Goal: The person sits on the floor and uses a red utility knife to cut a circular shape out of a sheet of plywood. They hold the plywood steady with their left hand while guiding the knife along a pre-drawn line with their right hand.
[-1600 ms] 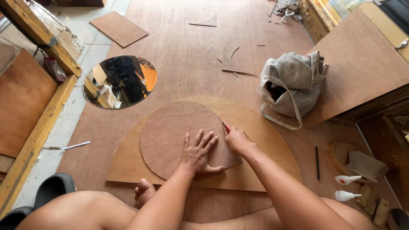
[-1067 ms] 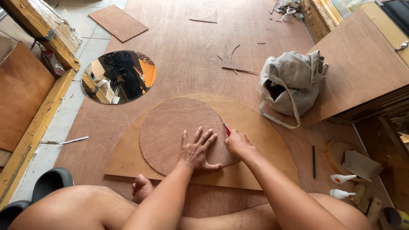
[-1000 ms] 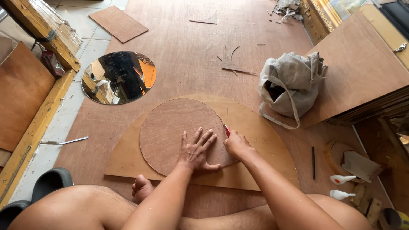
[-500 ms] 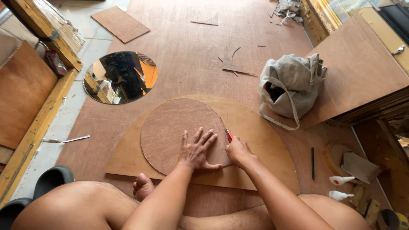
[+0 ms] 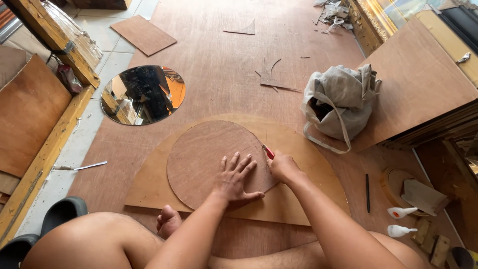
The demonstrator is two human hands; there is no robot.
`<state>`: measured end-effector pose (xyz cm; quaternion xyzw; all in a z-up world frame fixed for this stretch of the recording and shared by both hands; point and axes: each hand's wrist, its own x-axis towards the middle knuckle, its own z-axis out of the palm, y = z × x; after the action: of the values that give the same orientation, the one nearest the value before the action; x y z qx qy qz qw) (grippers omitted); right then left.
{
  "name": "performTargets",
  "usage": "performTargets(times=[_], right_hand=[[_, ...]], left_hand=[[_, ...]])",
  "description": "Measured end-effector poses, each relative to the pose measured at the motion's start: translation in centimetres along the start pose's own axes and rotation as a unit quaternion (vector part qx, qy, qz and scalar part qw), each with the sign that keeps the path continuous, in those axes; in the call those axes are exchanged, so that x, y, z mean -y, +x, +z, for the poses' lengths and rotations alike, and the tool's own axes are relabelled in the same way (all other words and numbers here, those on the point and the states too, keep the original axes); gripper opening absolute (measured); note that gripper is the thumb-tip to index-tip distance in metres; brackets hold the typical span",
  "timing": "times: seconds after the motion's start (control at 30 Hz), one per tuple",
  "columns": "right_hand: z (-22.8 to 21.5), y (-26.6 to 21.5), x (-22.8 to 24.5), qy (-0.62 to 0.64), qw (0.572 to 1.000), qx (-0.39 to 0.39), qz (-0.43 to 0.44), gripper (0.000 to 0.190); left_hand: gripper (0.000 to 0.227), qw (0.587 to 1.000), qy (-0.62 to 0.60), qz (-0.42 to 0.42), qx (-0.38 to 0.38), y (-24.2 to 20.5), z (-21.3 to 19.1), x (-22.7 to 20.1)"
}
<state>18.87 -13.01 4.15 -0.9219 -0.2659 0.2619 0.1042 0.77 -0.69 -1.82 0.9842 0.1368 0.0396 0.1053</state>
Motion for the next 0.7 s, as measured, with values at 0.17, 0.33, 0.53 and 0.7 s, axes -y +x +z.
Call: performTargets(times=[0.17,0.33,0.53,0.7], right_hand=[[-4.0,-5.6,4.1,0.036,0.999,0.028,0.013,0.042],[-8.0,-11.4,8.7,-0.019,0.993,0.095,0.071,0.056],[-6.1,-6.9,7.3,-0.044,0.994,0.082,0.063,0.056],[-5.8,-8.6,7.0,0.101,0.978,0.069,0.172,0.08]], left_hand=[[0.113,0.999,0.006,-0.027,0.04,-0.2,-1.1,-0.7],[0.112,0.999,-0.009,-0.019,0.036,-0.9,-1.6,-1.2],[0.111,0.998,-0.007,-0.046,0.03,-0.3,-2.8,-1.2],[0.111,0.999,0.0,-0.052,0.013,-0.4,-2.5,-1.3]])
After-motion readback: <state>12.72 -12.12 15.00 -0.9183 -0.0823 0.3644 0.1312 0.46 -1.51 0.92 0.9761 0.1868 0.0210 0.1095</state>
